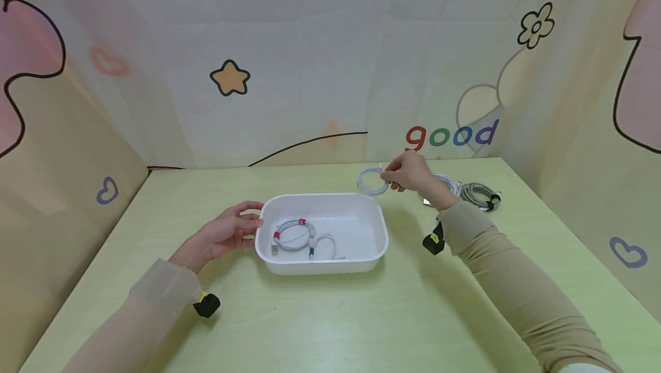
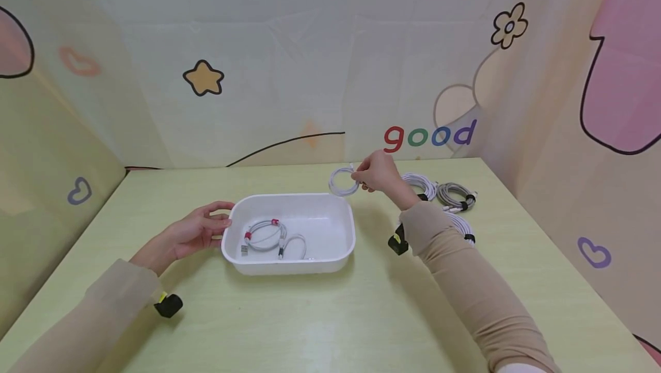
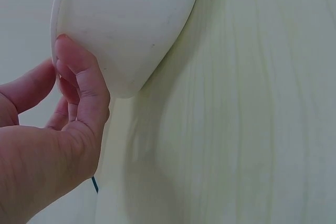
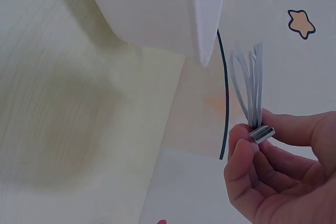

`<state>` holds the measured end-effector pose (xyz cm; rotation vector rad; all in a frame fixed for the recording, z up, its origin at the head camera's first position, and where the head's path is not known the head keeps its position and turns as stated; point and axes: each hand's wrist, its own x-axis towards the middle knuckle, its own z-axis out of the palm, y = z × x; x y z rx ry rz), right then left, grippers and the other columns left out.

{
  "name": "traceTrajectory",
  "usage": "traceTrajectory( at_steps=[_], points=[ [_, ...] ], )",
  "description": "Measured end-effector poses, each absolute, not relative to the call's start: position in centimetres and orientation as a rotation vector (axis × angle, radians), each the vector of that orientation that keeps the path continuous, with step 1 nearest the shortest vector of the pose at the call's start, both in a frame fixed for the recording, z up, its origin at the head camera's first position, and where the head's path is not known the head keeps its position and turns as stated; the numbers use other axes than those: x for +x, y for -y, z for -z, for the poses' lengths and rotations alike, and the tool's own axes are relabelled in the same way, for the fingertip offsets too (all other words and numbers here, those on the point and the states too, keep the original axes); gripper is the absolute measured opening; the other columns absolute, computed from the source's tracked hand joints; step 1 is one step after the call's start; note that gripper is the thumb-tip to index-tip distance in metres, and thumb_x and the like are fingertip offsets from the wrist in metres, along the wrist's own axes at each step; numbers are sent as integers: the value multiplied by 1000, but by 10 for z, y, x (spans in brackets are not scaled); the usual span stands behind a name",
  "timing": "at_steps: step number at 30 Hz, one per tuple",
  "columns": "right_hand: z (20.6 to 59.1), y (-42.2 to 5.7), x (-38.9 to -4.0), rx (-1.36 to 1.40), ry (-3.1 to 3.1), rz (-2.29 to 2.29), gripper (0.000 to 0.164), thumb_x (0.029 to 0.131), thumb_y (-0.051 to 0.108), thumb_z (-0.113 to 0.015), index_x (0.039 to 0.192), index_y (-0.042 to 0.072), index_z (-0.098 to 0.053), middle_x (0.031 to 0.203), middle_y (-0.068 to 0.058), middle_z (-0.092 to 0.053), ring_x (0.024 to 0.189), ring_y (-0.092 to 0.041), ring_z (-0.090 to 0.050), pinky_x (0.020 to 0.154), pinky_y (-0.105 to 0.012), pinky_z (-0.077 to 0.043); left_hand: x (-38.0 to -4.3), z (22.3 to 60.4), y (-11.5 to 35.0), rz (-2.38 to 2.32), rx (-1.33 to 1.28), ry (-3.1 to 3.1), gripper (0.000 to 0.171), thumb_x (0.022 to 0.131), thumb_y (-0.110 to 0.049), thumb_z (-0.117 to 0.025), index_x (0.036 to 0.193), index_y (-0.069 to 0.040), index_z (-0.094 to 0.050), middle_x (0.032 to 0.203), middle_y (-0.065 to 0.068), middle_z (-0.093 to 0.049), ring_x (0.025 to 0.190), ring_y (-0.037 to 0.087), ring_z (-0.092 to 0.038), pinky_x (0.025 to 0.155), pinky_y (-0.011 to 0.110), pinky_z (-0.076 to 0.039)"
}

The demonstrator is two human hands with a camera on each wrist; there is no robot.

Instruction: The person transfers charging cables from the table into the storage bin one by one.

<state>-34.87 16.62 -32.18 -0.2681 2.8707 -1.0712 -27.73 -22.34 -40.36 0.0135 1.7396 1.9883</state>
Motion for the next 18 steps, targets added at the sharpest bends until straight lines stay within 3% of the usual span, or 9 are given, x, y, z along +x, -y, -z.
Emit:
traceTrajectory(
  at_steps=[8,12,18],
  points=[
    [324,-144,-340,-323,-2786,1045,20,90,16,-68,96,-3,-71,80,-16,-70,59,-15,-61,54,-22,-52,-277,405,223,-1989,17,-1732,47,96,-4,-54,138,-12,-34,102,-1,-61,83,13,-65,75,32,-58],
    [325,-130,-336,-345,-2747,1037,19,89,16,-69,96,-2,-71,72,-9,-67,58,-13,-59,51,-22,-51,-278,405,223,-1987,25,-1735,47,96,-4,-54,138,-12,-34,102,0,-61,83,13,-65,75,32,-58],
    [329,-114,-332,-385,-2711,1029,17,88,14,-70,94,-1,-71,70,-8,-66,56,-12,-58,49,-21,-50,-279,405,223,-1984,26,-1739,46,96,-4,-54,137,-13,-35,103,0,-62,84,14,-65,75,32,-58]
  ],
)
